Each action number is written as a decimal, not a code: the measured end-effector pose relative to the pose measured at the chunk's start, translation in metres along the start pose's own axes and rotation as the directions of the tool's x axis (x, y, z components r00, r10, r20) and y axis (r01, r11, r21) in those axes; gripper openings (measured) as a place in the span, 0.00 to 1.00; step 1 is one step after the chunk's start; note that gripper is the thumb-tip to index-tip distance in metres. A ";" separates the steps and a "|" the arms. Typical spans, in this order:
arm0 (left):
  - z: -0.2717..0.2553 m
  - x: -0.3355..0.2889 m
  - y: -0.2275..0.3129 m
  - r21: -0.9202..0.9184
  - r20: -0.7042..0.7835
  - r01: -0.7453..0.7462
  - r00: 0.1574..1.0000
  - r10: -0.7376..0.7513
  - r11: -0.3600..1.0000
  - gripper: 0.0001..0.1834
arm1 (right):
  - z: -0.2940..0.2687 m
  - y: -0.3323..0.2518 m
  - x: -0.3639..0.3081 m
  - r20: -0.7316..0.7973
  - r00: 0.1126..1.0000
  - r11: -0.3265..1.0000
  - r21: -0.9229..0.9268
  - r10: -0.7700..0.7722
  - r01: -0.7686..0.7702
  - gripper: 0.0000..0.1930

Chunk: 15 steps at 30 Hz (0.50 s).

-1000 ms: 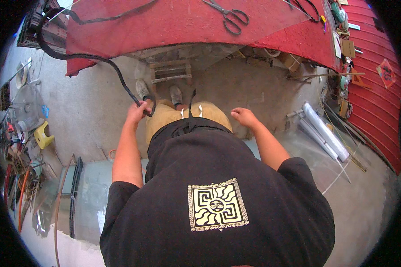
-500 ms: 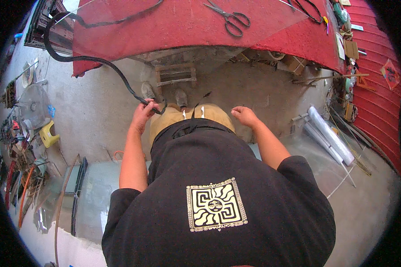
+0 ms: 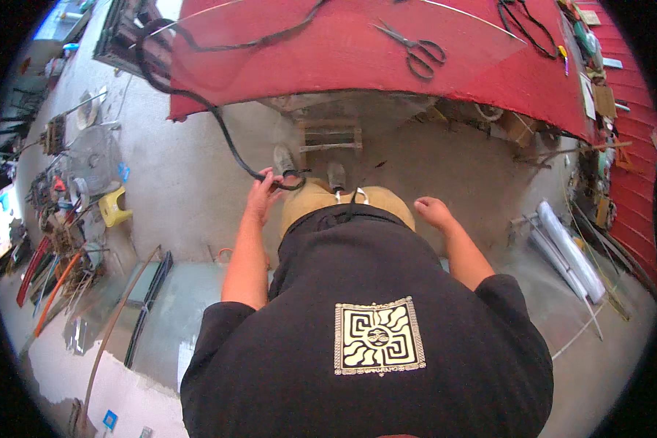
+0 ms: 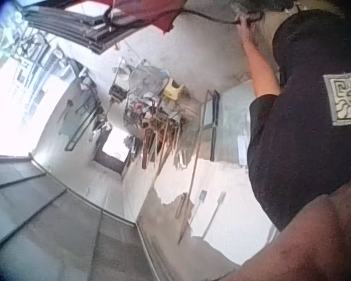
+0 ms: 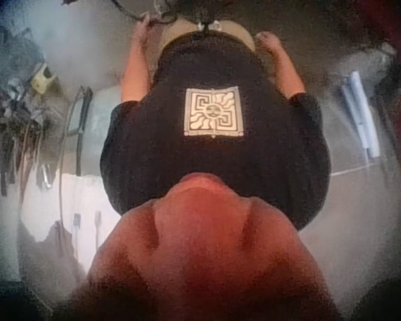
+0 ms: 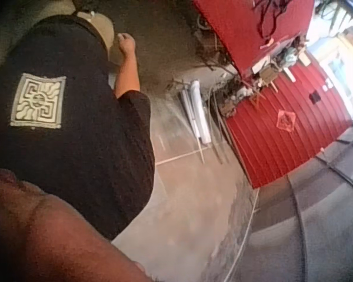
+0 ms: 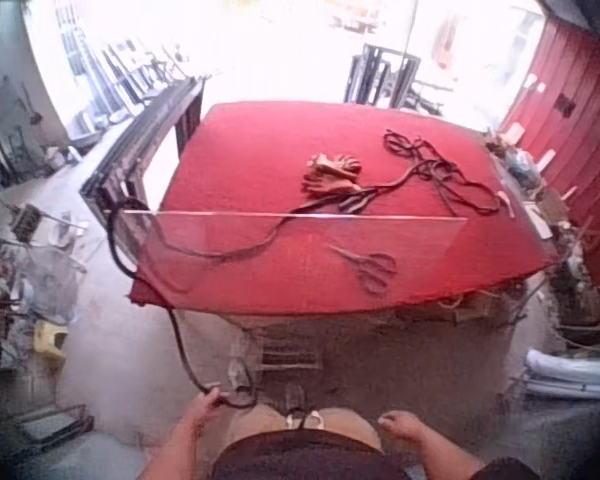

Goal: The person picks up a rubber seal from a bucket, walks to a table, and lays it down. Using pliers and hands, the person fits the rubber seal onto the edge of a glass pane.

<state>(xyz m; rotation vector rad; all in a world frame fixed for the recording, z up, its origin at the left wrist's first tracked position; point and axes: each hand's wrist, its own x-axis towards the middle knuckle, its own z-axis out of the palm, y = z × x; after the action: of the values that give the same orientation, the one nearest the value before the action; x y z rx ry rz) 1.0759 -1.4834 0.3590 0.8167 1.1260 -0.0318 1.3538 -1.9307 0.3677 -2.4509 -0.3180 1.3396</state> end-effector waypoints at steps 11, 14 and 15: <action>-0.020 -0.009 0.018 -0.154 0.020 -0.048 0.998 0.052 0.987 0.24 | 0.019 0.014 0.016 0.052 0.999 0.999 0.039 0.016 -0.019 0.21; -0.019 -0.009 0.025 -0.250 -0.053 -0.131 0.991 0.122 0.959 0.22 | 0.023 0.017 0.019 -0.034 0.998 0.995 0.073 -0.061 0.063 0.19; -0.026 -0.005 0.026 -0.272 -0.072 -0.184 0.983 0.171 0.945 0.19 | 0.018 0.011 0.016 -0.040 0.998 0.996 0.073 -0.052 0.055 0.19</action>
<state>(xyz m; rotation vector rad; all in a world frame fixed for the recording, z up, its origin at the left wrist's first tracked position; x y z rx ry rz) 1.0639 -1.4516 0.3728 0.6662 1.0685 0.2927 1.3473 -1.9323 0.3413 -2.3870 -0.3167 1.2592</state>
